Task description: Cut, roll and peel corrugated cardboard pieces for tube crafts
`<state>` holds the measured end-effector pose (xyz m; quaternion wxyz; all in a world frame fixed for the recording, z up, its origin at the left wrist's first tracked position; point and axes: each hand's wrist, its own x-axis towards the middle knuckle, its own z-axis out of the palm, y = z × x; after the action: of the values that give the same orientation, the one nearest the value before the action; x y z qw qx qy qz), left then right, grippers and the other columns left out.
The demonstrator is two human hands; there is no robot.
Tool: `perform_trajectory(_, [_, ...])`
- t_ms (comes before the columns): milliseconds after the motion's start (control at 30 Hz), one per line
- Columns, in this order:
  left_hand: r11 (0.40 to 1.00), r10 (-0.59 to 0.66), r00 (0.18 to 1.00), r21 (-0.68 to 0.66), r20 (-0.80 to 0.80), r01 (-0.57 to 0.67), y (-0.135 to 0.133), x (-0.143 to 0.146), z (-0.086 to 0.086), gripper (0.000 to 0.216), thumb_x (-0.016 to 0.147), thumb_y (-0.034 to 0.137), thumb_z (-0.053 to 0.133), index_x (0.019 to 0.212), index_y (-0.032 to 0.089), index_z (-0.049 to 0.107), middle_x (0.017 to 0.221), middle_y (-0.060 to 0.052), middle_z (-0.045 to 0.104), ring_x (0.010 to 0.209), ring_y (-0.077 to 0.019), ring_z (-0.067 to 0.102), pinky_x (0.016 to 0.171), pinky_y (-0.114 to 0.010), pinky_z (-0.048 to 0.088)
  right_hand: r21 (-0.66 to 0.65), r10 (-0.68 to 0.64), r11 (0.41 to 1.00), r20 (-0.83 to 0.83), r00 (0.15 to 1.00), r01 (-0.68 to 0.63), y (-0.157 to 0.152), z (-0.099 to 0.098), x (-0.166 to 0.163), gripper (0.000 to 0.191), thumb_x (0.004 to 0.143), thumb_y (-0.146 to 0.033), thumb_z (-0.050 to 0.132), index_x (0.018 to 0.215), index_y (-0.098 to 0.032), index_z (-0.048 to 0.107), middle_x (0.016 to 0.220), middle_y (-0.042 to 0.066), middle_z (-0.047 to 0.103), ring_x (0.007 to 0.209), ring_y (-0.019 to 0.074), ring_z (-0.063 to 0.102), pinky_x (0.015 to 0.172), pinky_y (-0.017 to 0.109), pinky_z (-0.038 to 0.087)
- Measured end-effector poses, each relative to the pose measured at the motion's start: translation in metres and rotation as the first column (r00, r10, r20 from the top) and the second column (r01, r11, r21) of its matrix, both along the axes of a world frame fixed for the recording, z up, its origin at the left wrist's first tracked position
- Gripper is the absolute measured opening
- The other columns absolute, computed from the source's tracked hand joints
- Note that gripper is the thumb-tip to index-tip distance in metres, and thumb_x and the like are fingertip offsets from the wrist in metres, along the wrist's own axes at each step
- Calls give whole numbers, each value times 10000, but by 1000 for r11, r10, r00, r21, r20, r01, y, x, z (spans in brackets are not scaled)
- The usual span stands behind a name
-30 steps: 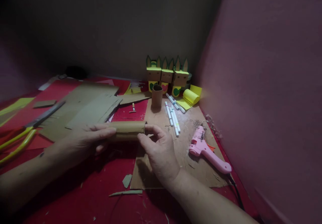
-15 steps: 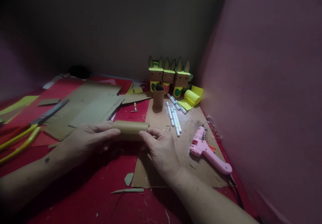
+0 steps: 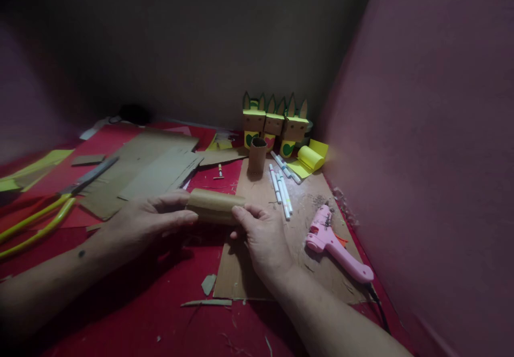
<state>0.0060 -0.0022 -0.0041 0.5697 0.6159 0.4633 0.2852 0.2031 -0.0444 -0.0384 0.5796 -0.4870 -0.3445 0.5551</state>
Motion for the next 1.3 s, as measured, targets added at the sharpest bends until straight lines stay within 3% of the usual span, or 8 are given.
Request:
perform_trajectory(133, [999,0,992,-45,129,5,0,2,2,349,725,321,743,1043,186,691,759,-45,704,598,-153,624,512,-234,497,-7,-27,1000,-75,997,27,3,3,-1,274,613,-352,814,656,-123,669,569,-22,576,392,69,510,332,177,407])
perform_trajectory(200, [999,15,991,-41,134,-10,0,3,1,306,733,328,737,998,178,700,674,-14,670,542,-116,581,473,-195,457,-20,-37,999,-94,995,36,4,5,-1,280,591,-346,825,648,-120,669,578,-17,586,387,70,512,320,177,412])
perform_trajectory(333, [998,57,995,-1,87,-57,1,3,-2,250,762,389,703,829,149,689,404,70,459,343,-39,354,346,-140,270,-7,-45,999,-88,995,45,2,6,-2,260,611,-340,819,693,-124,699,601,-11,608,401,69,527,328,166,414])
perform_trajectory(533, [989,92,989,-123,113,-78,-1,4,-4,299,798,453,666,858,160,673,436,9,588,310,-78,449,322,-157,318,14,0,1000,-22,1000,0,-2,3,-3,226,707,-359,774,748,-144,716,606,-23,599,455,68,554,400,160,442])
perform_trajectory(700, [986,140,980,-106,139,-126,3,3,-4,256,785,427,697,772,173,665,399,37,540,326,-64,440,334,-136,338,36,78,996,59,995,-80,-5,4,-3,213,784,-369,706,768,-157,721,623,-25,618,496,58,567,451,147,410])
perform_trajectory(933, [987,144,980,-93,135,-132,7,-3,-6,296,777,455,706,725,166,665,406,36,530,322,-63,440,322,-145,332,70,97,992,96,991,-104,-5,10,-4,105,714,-221,712,803,-179,746,670,-17,648,547,80,574,549,211,436])
perform_trajectory(1133, [980,186,972,-104,145,-172,10,-1,-2,256,764,411,713,782,157,687,379,45,501,310,-67,417,314,-151,337,34,16,999,83,996,-19,-6,14,-3,179,664,-214,706,831,-157,727,757,14,679,553,101,590,578,254,451])
perform_trajectory(1300, [978,179,969,-134,173,-157,12,-4,-3,247,749,397,722,690,167,652,375,39,489,305,-71,402,306,-163,324,99,-136,987,91,987,127,-5,12,0,132,705,-241,689,820,-183,657,744,-24,626,550,104,581,569,261,456])
